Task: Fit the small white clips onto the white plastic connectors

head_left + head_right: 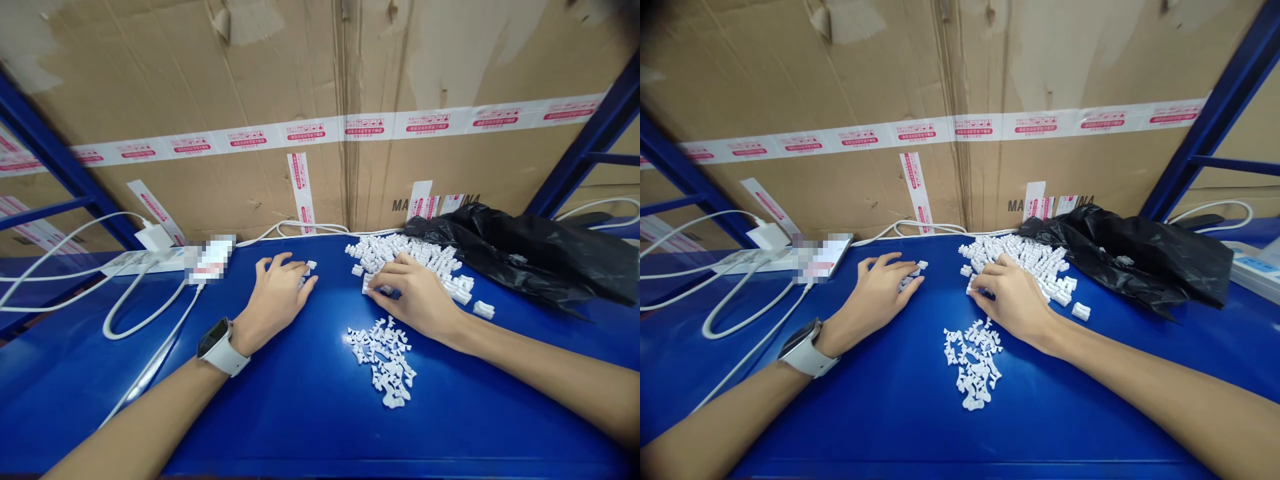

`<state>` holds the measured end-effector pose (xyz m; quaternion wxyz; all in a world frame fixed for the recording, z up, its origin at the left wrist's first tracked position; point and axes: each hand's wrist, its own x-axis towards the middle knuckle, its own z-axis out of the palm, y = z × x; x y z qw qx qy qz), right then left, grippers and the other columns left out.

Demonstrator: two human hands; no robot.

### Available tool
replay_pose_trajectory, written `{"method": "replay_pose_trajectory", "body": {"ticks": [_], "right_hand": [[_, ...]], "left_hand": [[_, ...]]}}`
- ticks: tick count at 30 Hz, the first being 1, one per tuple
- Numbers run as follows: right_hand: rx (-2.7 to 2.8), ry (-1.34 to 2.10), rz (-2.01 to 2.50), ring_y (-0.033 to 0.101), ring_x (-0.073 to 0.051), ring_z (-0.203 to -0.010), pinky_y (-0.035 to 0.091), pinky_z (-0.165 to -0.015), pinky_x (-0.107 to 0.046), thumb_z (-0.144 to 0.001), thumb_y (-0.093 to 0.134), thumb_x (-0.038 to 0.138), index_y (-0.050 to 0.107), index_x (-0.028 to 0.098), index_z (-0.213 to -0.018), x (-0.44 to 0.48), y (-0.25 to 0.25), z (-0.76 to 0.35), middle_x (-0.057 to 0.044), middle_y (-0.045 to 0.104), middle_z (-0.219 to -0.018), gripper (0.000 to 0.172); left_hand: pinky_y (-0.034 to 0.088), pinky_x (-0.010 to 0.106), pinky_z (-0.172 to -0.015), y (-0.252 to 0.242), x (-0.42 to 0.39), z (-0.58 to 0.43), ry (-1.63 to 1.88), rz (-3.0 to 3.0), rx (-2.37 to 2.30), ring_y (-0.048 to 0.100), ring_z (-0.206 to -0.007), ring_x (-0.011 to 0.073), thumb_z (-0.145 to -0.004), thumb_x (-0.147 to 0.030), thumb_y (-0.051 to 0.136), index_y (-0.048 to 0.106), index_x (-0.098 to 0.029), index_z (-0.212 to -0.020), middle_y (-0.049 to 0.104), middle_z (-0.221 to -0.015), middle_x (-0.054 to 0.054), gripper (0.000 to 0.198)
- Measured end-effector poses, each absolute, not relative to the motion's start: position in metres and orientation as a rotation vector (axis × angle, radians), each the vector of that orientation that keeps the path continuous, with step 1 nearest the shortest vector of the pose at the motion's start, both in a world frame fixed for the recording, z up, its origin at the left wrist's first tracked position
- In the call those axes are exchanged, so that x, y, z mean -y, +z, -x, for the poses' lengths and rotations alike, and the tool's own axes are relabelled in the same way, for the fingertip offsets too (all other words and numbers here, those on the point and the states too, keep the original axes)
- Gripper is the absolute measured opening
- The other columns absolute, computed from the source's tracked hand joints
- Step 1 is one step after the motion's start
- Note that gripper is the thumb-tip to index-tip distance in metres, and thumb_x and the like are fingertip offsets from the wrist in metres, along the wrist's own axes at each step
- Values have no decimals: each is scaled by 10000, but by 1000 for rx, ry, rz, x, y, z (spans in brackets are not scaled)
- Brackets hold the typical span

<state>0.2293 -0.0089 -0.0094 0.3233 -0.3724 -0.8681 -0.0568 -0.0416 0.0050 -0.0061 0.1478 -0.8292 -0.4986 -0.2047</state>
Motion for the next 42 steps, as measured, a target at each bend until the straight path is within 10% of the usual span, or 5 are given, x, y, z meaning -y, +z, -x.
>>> {"method": "replay_pose_trajectory", "body": {"ticks": [11,33,42], "right_hand": [[2538,537,613,637,-125,-703,470,-657,-250,-865,731,406,763,181,-988,22,14,-237,-36,712,-854,258],[2502,578,676,541,-71,-567,446,-558,-209,-876,717,301,748,188,-993,33,14,-228,-29,685,-901,166],[2596,583,700,466,-66,-476,370,-513,-198,-901,667,255,751,171,-931,28,14,-232,55,496,-553,123]], "left_hand": [[303,456,-956,5,0,35,-624,2738,1009,514,-1245,267,-974,-301,576,723,-267,-1038,691,-1225,24,164],[491,355,-887,3,7,25,-749,3029,864,635,-983,188,-976,-277,566,705,-216,-1096,717,-1075,49,194],[492,338,-905,6,11,25,-731,3031,931,609,-1016,182,-1002,-212,492,698,-216,-1162,676,-1131,62,260]]}}
